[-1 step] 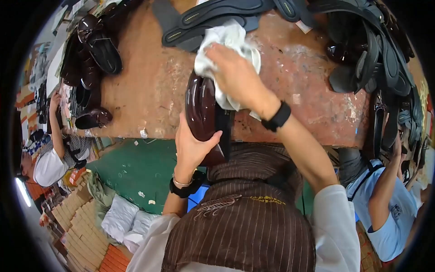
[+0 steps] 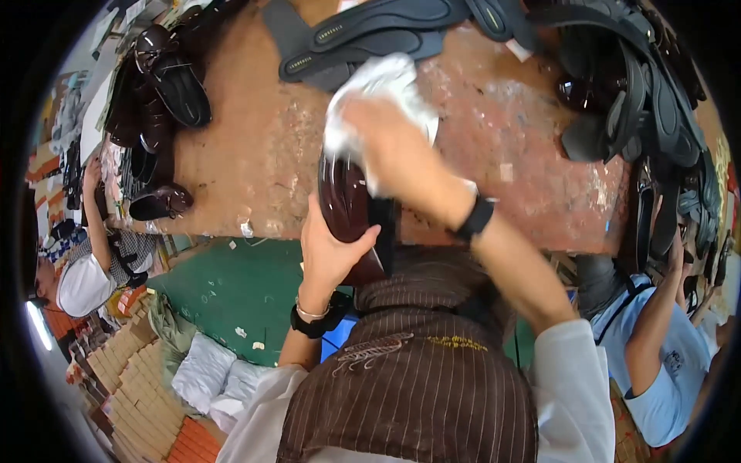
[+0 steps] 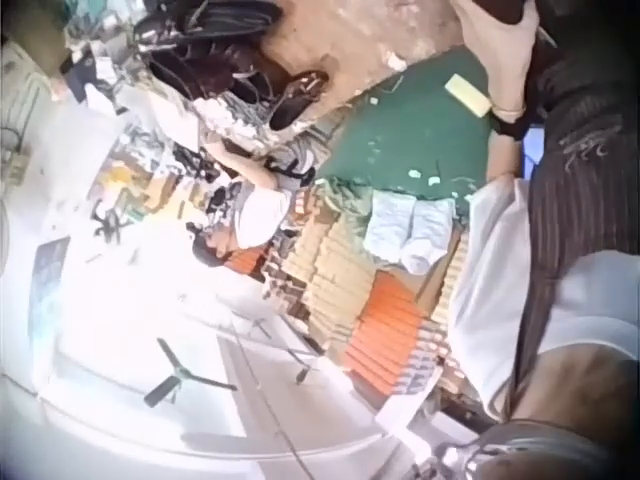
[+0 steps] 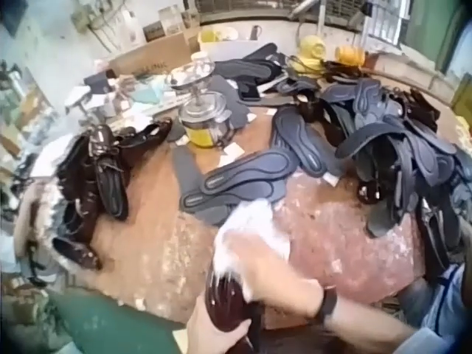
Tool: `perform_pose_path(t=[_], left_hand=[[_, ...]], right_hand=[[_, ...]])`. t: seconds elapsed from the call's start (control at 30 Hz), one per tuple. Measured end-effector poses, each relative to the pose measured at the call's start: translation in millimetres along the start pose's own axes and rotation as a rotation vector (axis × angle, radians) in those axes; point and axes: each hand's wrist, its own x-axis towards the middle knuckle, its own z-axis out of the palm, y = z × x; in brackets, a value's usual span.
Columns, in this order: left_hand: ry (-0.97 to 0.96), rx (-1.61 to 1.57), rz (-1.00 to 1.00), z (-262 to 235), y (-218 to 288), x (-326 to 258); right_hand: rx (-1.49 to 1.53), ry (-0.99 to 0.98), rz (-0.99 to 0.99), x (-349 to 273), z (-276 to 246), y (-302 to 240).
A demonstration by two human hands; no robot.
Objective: Cleaning and labeling finished shoes at a workbench in a manufacturing environment.
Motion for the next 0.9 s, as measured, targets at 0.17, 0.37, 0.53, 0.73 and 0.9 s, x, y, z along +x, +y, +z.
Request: perform_pose_path(t=[0.17,0.37,0.53,0.73,0.9], left_hand=[[-0.157,-0.138,0.145,-5,-52,-6],[-0.404,-0.713,-0.124,-27,-48,2],[-0.361,-0.671,-0.266,-32,-46,-11],[0.121,-0.091,-0.066,2,9,-6],[0.154,0.424,0.089,19,38,-28]], right_hand=[[0.060,0.015,-0.024,-4,-1,-21],[0.070,0.030,-0.083,8,4,3],[0.354,-0.320,0.125,-55,-12,-36],[0.592,-0.429,0.300,-90,-56,-30],[0.742,0.823,0.762,-118,-104,6]])
